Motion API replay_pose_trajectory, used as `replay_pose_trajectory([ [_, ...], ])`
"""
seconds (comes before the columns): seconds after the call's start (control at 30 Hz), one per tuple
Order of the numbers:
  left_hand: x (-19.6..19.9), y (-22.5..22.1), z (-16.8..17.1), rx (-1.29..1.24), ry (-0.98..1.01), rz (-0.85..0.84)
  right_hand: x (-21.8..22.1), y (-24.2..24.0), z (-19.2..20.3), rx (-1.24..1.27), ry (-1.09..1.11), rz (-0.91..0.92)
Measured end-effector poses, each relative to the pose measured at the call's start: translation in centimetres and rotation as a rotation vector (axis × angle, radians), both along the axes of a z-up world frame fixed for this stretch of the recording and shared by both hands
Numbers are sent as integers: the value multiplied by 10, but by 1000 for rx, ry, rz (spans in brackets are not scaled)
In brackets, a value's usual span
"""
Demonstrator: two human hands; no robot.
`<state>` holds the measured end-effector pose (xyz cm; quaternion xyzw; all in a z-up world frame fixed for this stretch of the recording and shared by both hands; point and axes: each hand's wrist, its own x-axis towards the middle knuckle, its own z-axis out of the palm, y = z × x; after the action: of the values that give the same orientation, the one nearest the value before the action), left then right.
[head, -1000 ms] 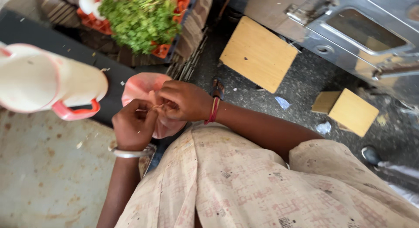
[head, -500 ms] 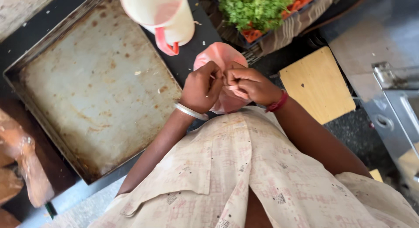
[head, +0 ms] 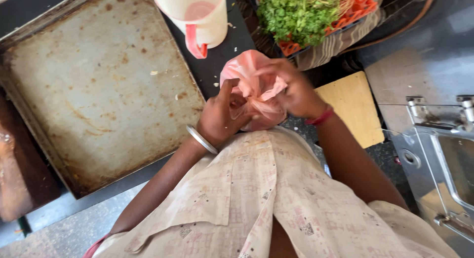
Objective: The person fills a jug with water at a tap, then transfers tomatoes from a plastic bag into the water-filled jug by hand before carrying the jug to a work counter.
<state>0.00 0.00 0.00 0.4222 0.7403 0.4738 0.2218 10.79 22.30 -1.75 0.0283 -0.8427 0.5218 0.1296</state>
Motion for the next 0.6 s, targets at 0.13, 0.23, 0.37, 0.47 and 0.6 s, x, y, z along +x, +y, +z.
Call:
replay_pose_trajectory([
  [0.13,-1,4,3,-22,-92,34,-15,-16,6,201,153,92],
  [0.23,-12,1,14,159,242,-72,-15,-12,12,251,72,-86],
  [0.37,-32,-16,24,138,-37,-64,-10,-5,8,101,74,-316],
  [0.47,-48,-29,26,181,-29,-48,-1,6,3,-17,36,-440],
  [0.6,-55,-30,33,190,-26,-13,4,1,-2,-282,77,-365],
])
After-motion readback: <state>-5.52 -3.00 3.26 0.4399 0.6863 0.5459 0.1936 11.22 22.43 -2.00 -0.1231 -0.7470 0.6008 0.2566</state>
